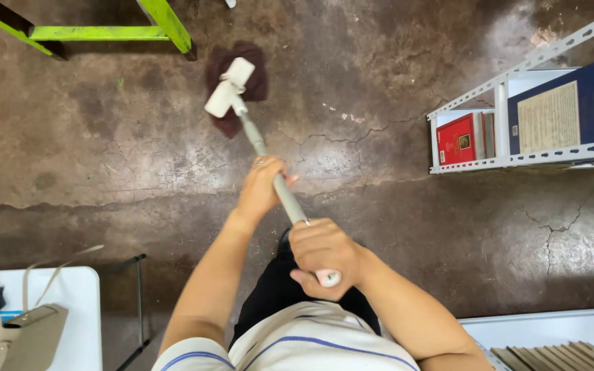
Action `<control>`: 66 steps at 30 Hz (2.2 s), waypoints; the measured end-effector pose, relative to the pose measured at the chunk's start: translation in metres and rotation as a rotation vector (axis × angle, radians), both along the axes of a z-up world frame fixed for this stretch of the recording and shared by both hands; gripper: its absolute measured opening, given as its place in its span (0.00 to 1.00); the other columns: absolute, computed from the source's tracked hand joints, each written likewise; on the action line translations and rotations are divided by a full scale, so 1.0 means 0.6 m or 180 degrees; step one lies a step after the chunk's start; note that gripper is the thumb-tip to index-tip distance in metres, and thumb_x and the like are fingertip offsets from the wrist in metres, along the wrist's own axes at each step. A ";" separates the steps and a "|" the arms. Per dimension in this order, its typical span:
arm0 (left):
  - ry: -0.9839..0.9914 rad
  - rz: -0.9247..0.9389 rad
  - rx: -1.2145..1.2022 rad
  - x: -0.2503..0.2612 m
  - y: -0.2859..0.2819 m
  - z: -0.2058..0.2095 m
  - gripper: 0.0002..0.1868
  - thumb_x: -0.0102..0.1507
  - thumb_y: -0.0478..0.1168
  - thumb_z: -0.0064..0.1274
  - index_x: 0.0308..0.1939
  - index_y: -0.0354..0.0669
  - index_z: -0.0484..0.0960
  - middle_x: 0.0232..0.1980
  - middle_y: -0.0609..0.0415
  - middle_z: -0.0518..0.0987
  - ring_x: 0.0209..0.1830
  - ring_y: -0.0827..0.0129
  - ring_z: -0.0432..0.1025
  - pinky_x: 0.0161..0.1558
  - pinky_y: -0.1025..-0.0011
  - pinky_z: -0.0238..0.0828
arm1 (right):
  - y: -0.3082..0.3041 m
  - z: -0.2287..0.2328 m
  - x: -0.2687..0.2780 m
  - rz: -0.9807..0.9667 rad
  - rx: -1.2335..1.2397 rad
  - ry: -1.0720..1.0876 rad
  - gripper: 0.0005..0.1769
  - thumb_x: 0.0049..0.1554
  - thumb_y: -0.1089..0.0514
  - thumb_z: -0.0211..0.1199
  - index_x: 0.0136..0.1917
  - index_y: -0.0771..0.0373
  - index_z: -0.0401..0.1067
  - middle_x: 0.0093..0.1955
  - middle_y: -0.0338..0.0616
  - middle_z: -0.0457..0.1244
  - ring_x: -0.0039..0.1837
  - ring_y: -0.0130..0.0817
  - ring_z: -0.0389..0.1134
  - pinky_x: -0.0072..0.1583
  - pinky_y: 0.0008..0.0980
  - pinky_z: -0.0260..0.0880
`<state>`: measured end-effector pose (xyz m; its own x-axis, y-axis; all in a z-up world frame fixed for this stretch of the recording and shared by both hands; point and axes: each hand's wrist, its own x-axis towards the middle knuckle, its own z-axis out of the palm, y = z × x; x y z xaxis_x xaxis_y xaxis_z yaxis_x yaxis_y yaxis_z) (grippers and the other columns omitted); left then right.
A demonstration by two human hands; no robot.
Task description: The person mops a concrete floor in a storage area using a flat mop with a cloth attachment. They move around shelves and a green table, cleaning the floor surface. At one point, they pick up a small red object from the floor with their hand before resuming mopping.
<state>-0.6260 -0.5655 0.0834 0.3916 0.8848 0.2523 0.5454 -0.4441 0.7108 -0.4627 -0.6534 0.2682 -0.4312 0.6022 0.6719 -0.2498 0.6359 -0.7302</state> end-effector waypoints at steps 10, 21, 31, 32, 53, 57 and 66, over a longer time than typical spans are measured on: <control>0.0310 0.0562 -0.1258 0.160 -0.052 -0.264 0.16 0.56 0.46 0.69 0.36 0.44 0.79 0.80 0.32 0.55 0.80 0.36 0.49 0.72 0.52 0.54 | -0.161 -0.088 0.246 -0.0139 -0.0546 -0.0017 0.12 0.46 0.76 0.55 0.28 0.64 0.59 0.29 0.45 0.55 0.34 0.44 0.58 0.55 0.46 0.66; 0.0027 -0.1253 -0.1322 0.635 -0.206 -0.105 0.15 0.68 0.51 0.50 0.37 0.45 0.73 0.52 0.53 0.69 0.58 0.52 0.69 0.67 0.45 0.66 | -0.400 0.059 0.492 -0.2163 -0.0869 -0.0207 0.08 0.38 0.69 0.53 0.23 0.60 0.61 0.22 0.43 0.58 0.28 0.35 0.59 0.48 0.42 0.69; 0.0189 -0.1522 -0.0176 0.785 -0.263 -0.113 0.13 0.60 0.52 0.59 0.30 0.49 0.80 0.36 0.59 0.79 0.45 0.61 0.75 0.48 0.58 0.72 | -0.472 -0.048 0.577 -0.2836 0.0370 0.0065 0.09 0.54 0.57 0.54 0.32 0.54 0.62 0.21 0.34 0.57 0.23 0.26 0.59 0.36 0.32 0.74; 0.0123 -0.1402 -0.0206 0.767 -0.273 -0.104 0.12 0.60 0.50 0.59 0.30 0.49 0.79 0.36 0.59 0.79 0.44 0.60 0.75 0.46 0.59 0.72 | -0.479 -0.039 0.567 -0.2852 0.0331 0.0059 0.11 0.57 0.56 0.54 0.32 0.53 0.61 0.21 0.35 0.57 0.23 0.26 0.59 0.36 0.32 0.73; 0.1508 0.0663 -0.1217 -0.289 -0.357 -0.293 0.11 0.59 0.45 0.64 0.42 0.51 0.81 0.63 0.52 0.75 0.68 0.46 0.65 0.64 0.52 0.70 | -0.431 -0.201 -0.163 -0.0962 -0.0585 0.1045 0.16 0.56 0.65 0.58 0.27 0.68 0.69 0.25 0.53 0.63 0.29 0.52 0.65 0.40 0.54 0.71; 0.1390 0.0867 -0.1480 -0.255 -0.390 -0.231 0.13 0.62 0.52 0.64 0.43 0.53 0.82 0.71 0.50 0.70 0.76 0.38 0.56 0.70 0.48 0.64 | -0.457 -0.180 -0.135 -0.0918 -0.0633 0.0980 0.15 0.57 0.66 0.56 0.28 0.70 0.69 0.27 0.54 0.62 0.30 0.54 0.65 0.40 0.55 0.69; 0.0090 -0.0247 -0.0664 0.183 -0.558 -0.096 0.03 0.56 0.36 0.62 0.32 0.41 0.84 0.34 0.46 0.80 0.45 0.50 0.73 0.61 0.55 0.66 | -0.676 -0.017 0.235 -0.1481 -0.0816 0.1123 0.11 0.56 0.65 0.47 0.50 0.62 0.68 0.30 0.47 0.61 0.34 0.34 0.59 0.47 0.43 0.64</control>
<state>-0.5164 -0.9002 0.0260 0.4649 0.8836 0.0550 0.5364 -0.3305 0.7766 -0.3217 -1.0593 0.2578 0.1351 0.8338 0.5354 -0.2428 0.5517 -0.7979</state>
